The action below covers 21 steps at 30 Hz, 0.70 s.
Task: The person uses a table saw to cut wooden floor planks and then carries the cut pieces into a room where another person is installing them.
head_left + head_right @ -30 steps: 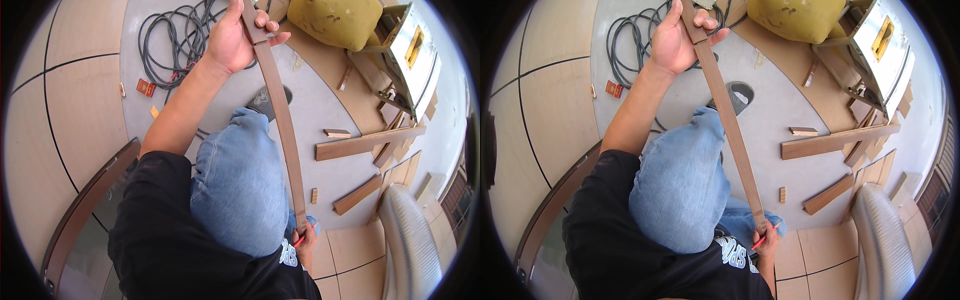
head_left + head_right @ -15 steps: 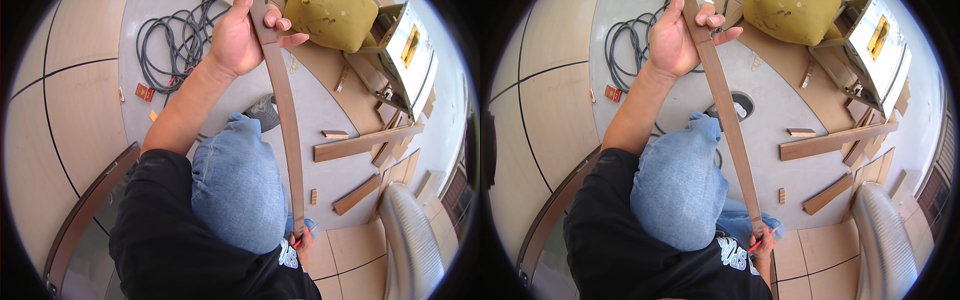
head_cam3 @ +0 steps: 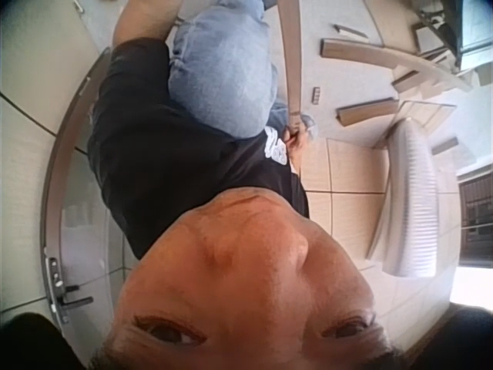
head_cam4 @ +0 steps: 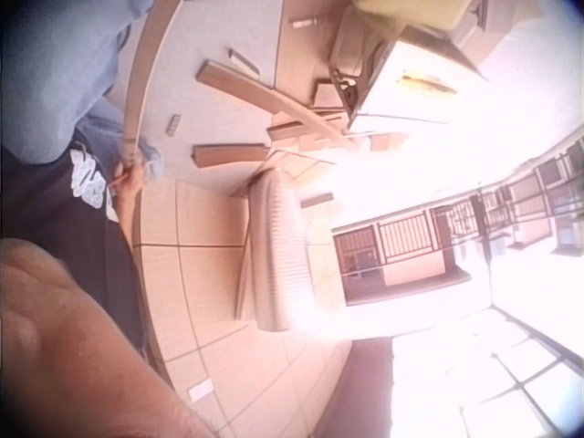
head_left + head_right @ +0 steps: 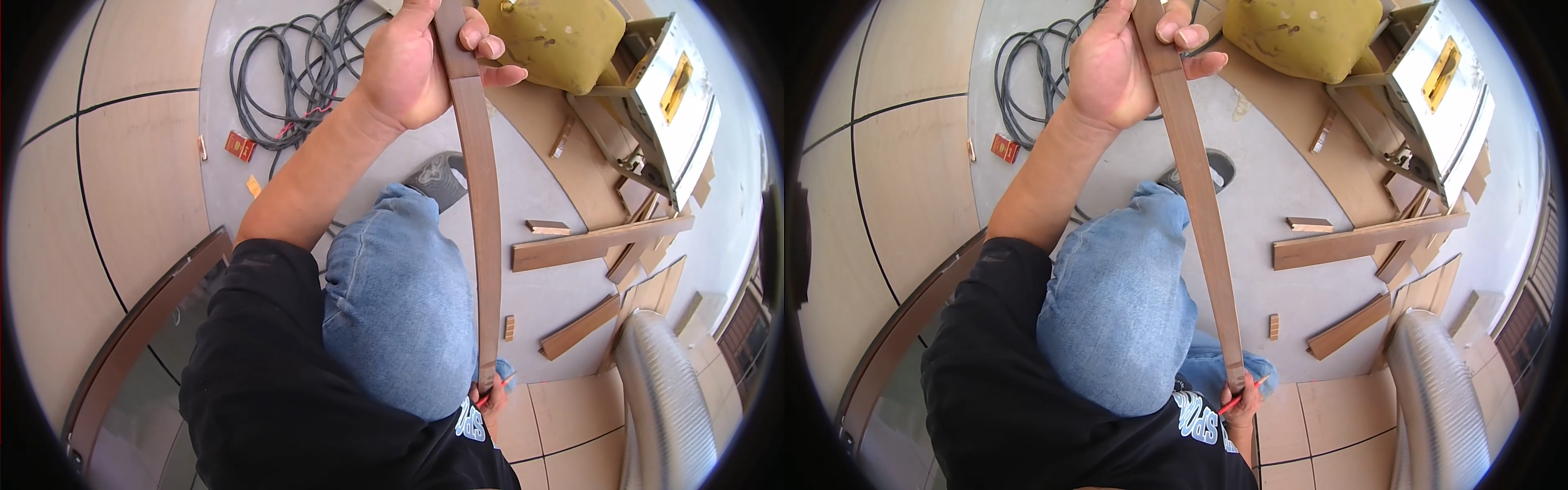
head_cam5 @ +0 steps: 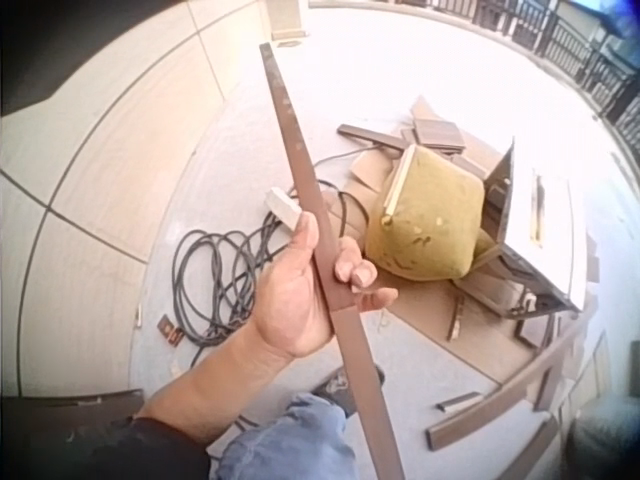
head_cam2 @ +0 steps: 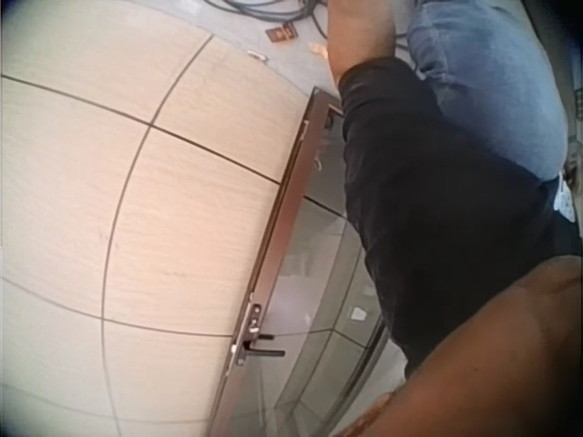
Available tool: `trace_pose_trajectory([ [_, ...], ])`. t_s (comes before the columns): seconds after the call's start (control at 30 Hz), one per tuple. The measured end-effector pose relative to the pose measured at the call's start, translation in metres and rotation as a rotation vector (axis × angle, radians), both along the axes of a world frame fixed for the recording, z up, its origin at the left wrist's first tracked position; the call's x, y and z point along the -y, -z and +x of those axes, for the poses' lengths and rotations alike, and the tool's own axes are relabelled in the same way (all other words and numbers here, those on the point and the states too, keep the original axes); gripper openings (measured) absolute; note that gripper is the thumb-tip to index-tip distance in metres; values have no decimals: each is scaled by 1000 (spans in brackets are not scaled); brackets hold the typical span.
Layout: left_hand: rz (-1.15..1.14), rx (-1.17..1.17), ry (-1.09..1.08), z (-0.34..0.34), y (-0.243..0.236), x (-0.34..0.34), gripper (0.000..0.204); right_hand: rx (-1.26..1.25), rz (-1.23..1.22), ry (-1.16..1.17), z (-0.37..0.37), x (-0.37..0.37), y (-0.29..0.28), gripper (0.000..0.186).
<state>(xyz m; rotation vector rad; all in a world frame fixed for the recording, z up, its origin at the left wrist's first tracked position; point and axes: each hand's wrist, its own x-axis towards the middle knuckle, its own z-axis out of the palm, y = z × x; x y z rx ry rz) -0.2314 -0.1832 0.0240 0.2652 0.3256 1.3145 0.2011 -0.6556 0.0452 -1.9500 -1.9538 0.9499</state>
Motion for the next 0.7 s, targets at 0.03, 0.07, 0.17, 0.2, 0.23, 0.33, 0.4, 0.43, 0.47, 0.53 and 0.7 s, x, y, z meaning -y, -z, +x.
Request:
trace_pose_trajectory([
  [0.03, 1, 0, 1, 1, 0, -1, 61, 6, -11, 18, 1, 3, 0, 54],
  [0.07, 0, 8, 5, 3, 1, -1, 61, 9, -16, 26, 2, 4, 1, 54],
  [0.17, -6, 32, 0, 4, 1, -3, 59, 1, -50, 47, -3, 0, -3, 52],
  [0.2, -12, 49, -6, 3, 1, -3, 58, 0, -51, 44, -4, -1, -2, 52],
  [0.23, -12, 50, -8, 4, 0, -3, 58, 1, -29, 43, -5, -1, -1, 51],
  [0.33, 0, 86, -31, 4, -3, -2, 50, -13, -12, 53, -7, -2, 0, 50],
  [0.4, 4, 75, -42, 4, -1, -2, 43, -27, -15, 66, -7, -3, 0, 50],
  [0.43, 4, 74, -43, 3, -3, -1, 43, -28, -12, 68, -8, -3, 0, 50],
  [0.47, -8, 69, -52, 3, -6, 0, 42, -27, -9, 71, -8, -4, 0, 49],
  [0.53, -19, 65, -62, 2, -10, 2, 42, -28, -16, 69, -10, -6, -1, 49],
  [0.7, 7, 66, -43, -1, -8, 3, 54, -29, -27, 70, -7, -3, -1, 48],
])
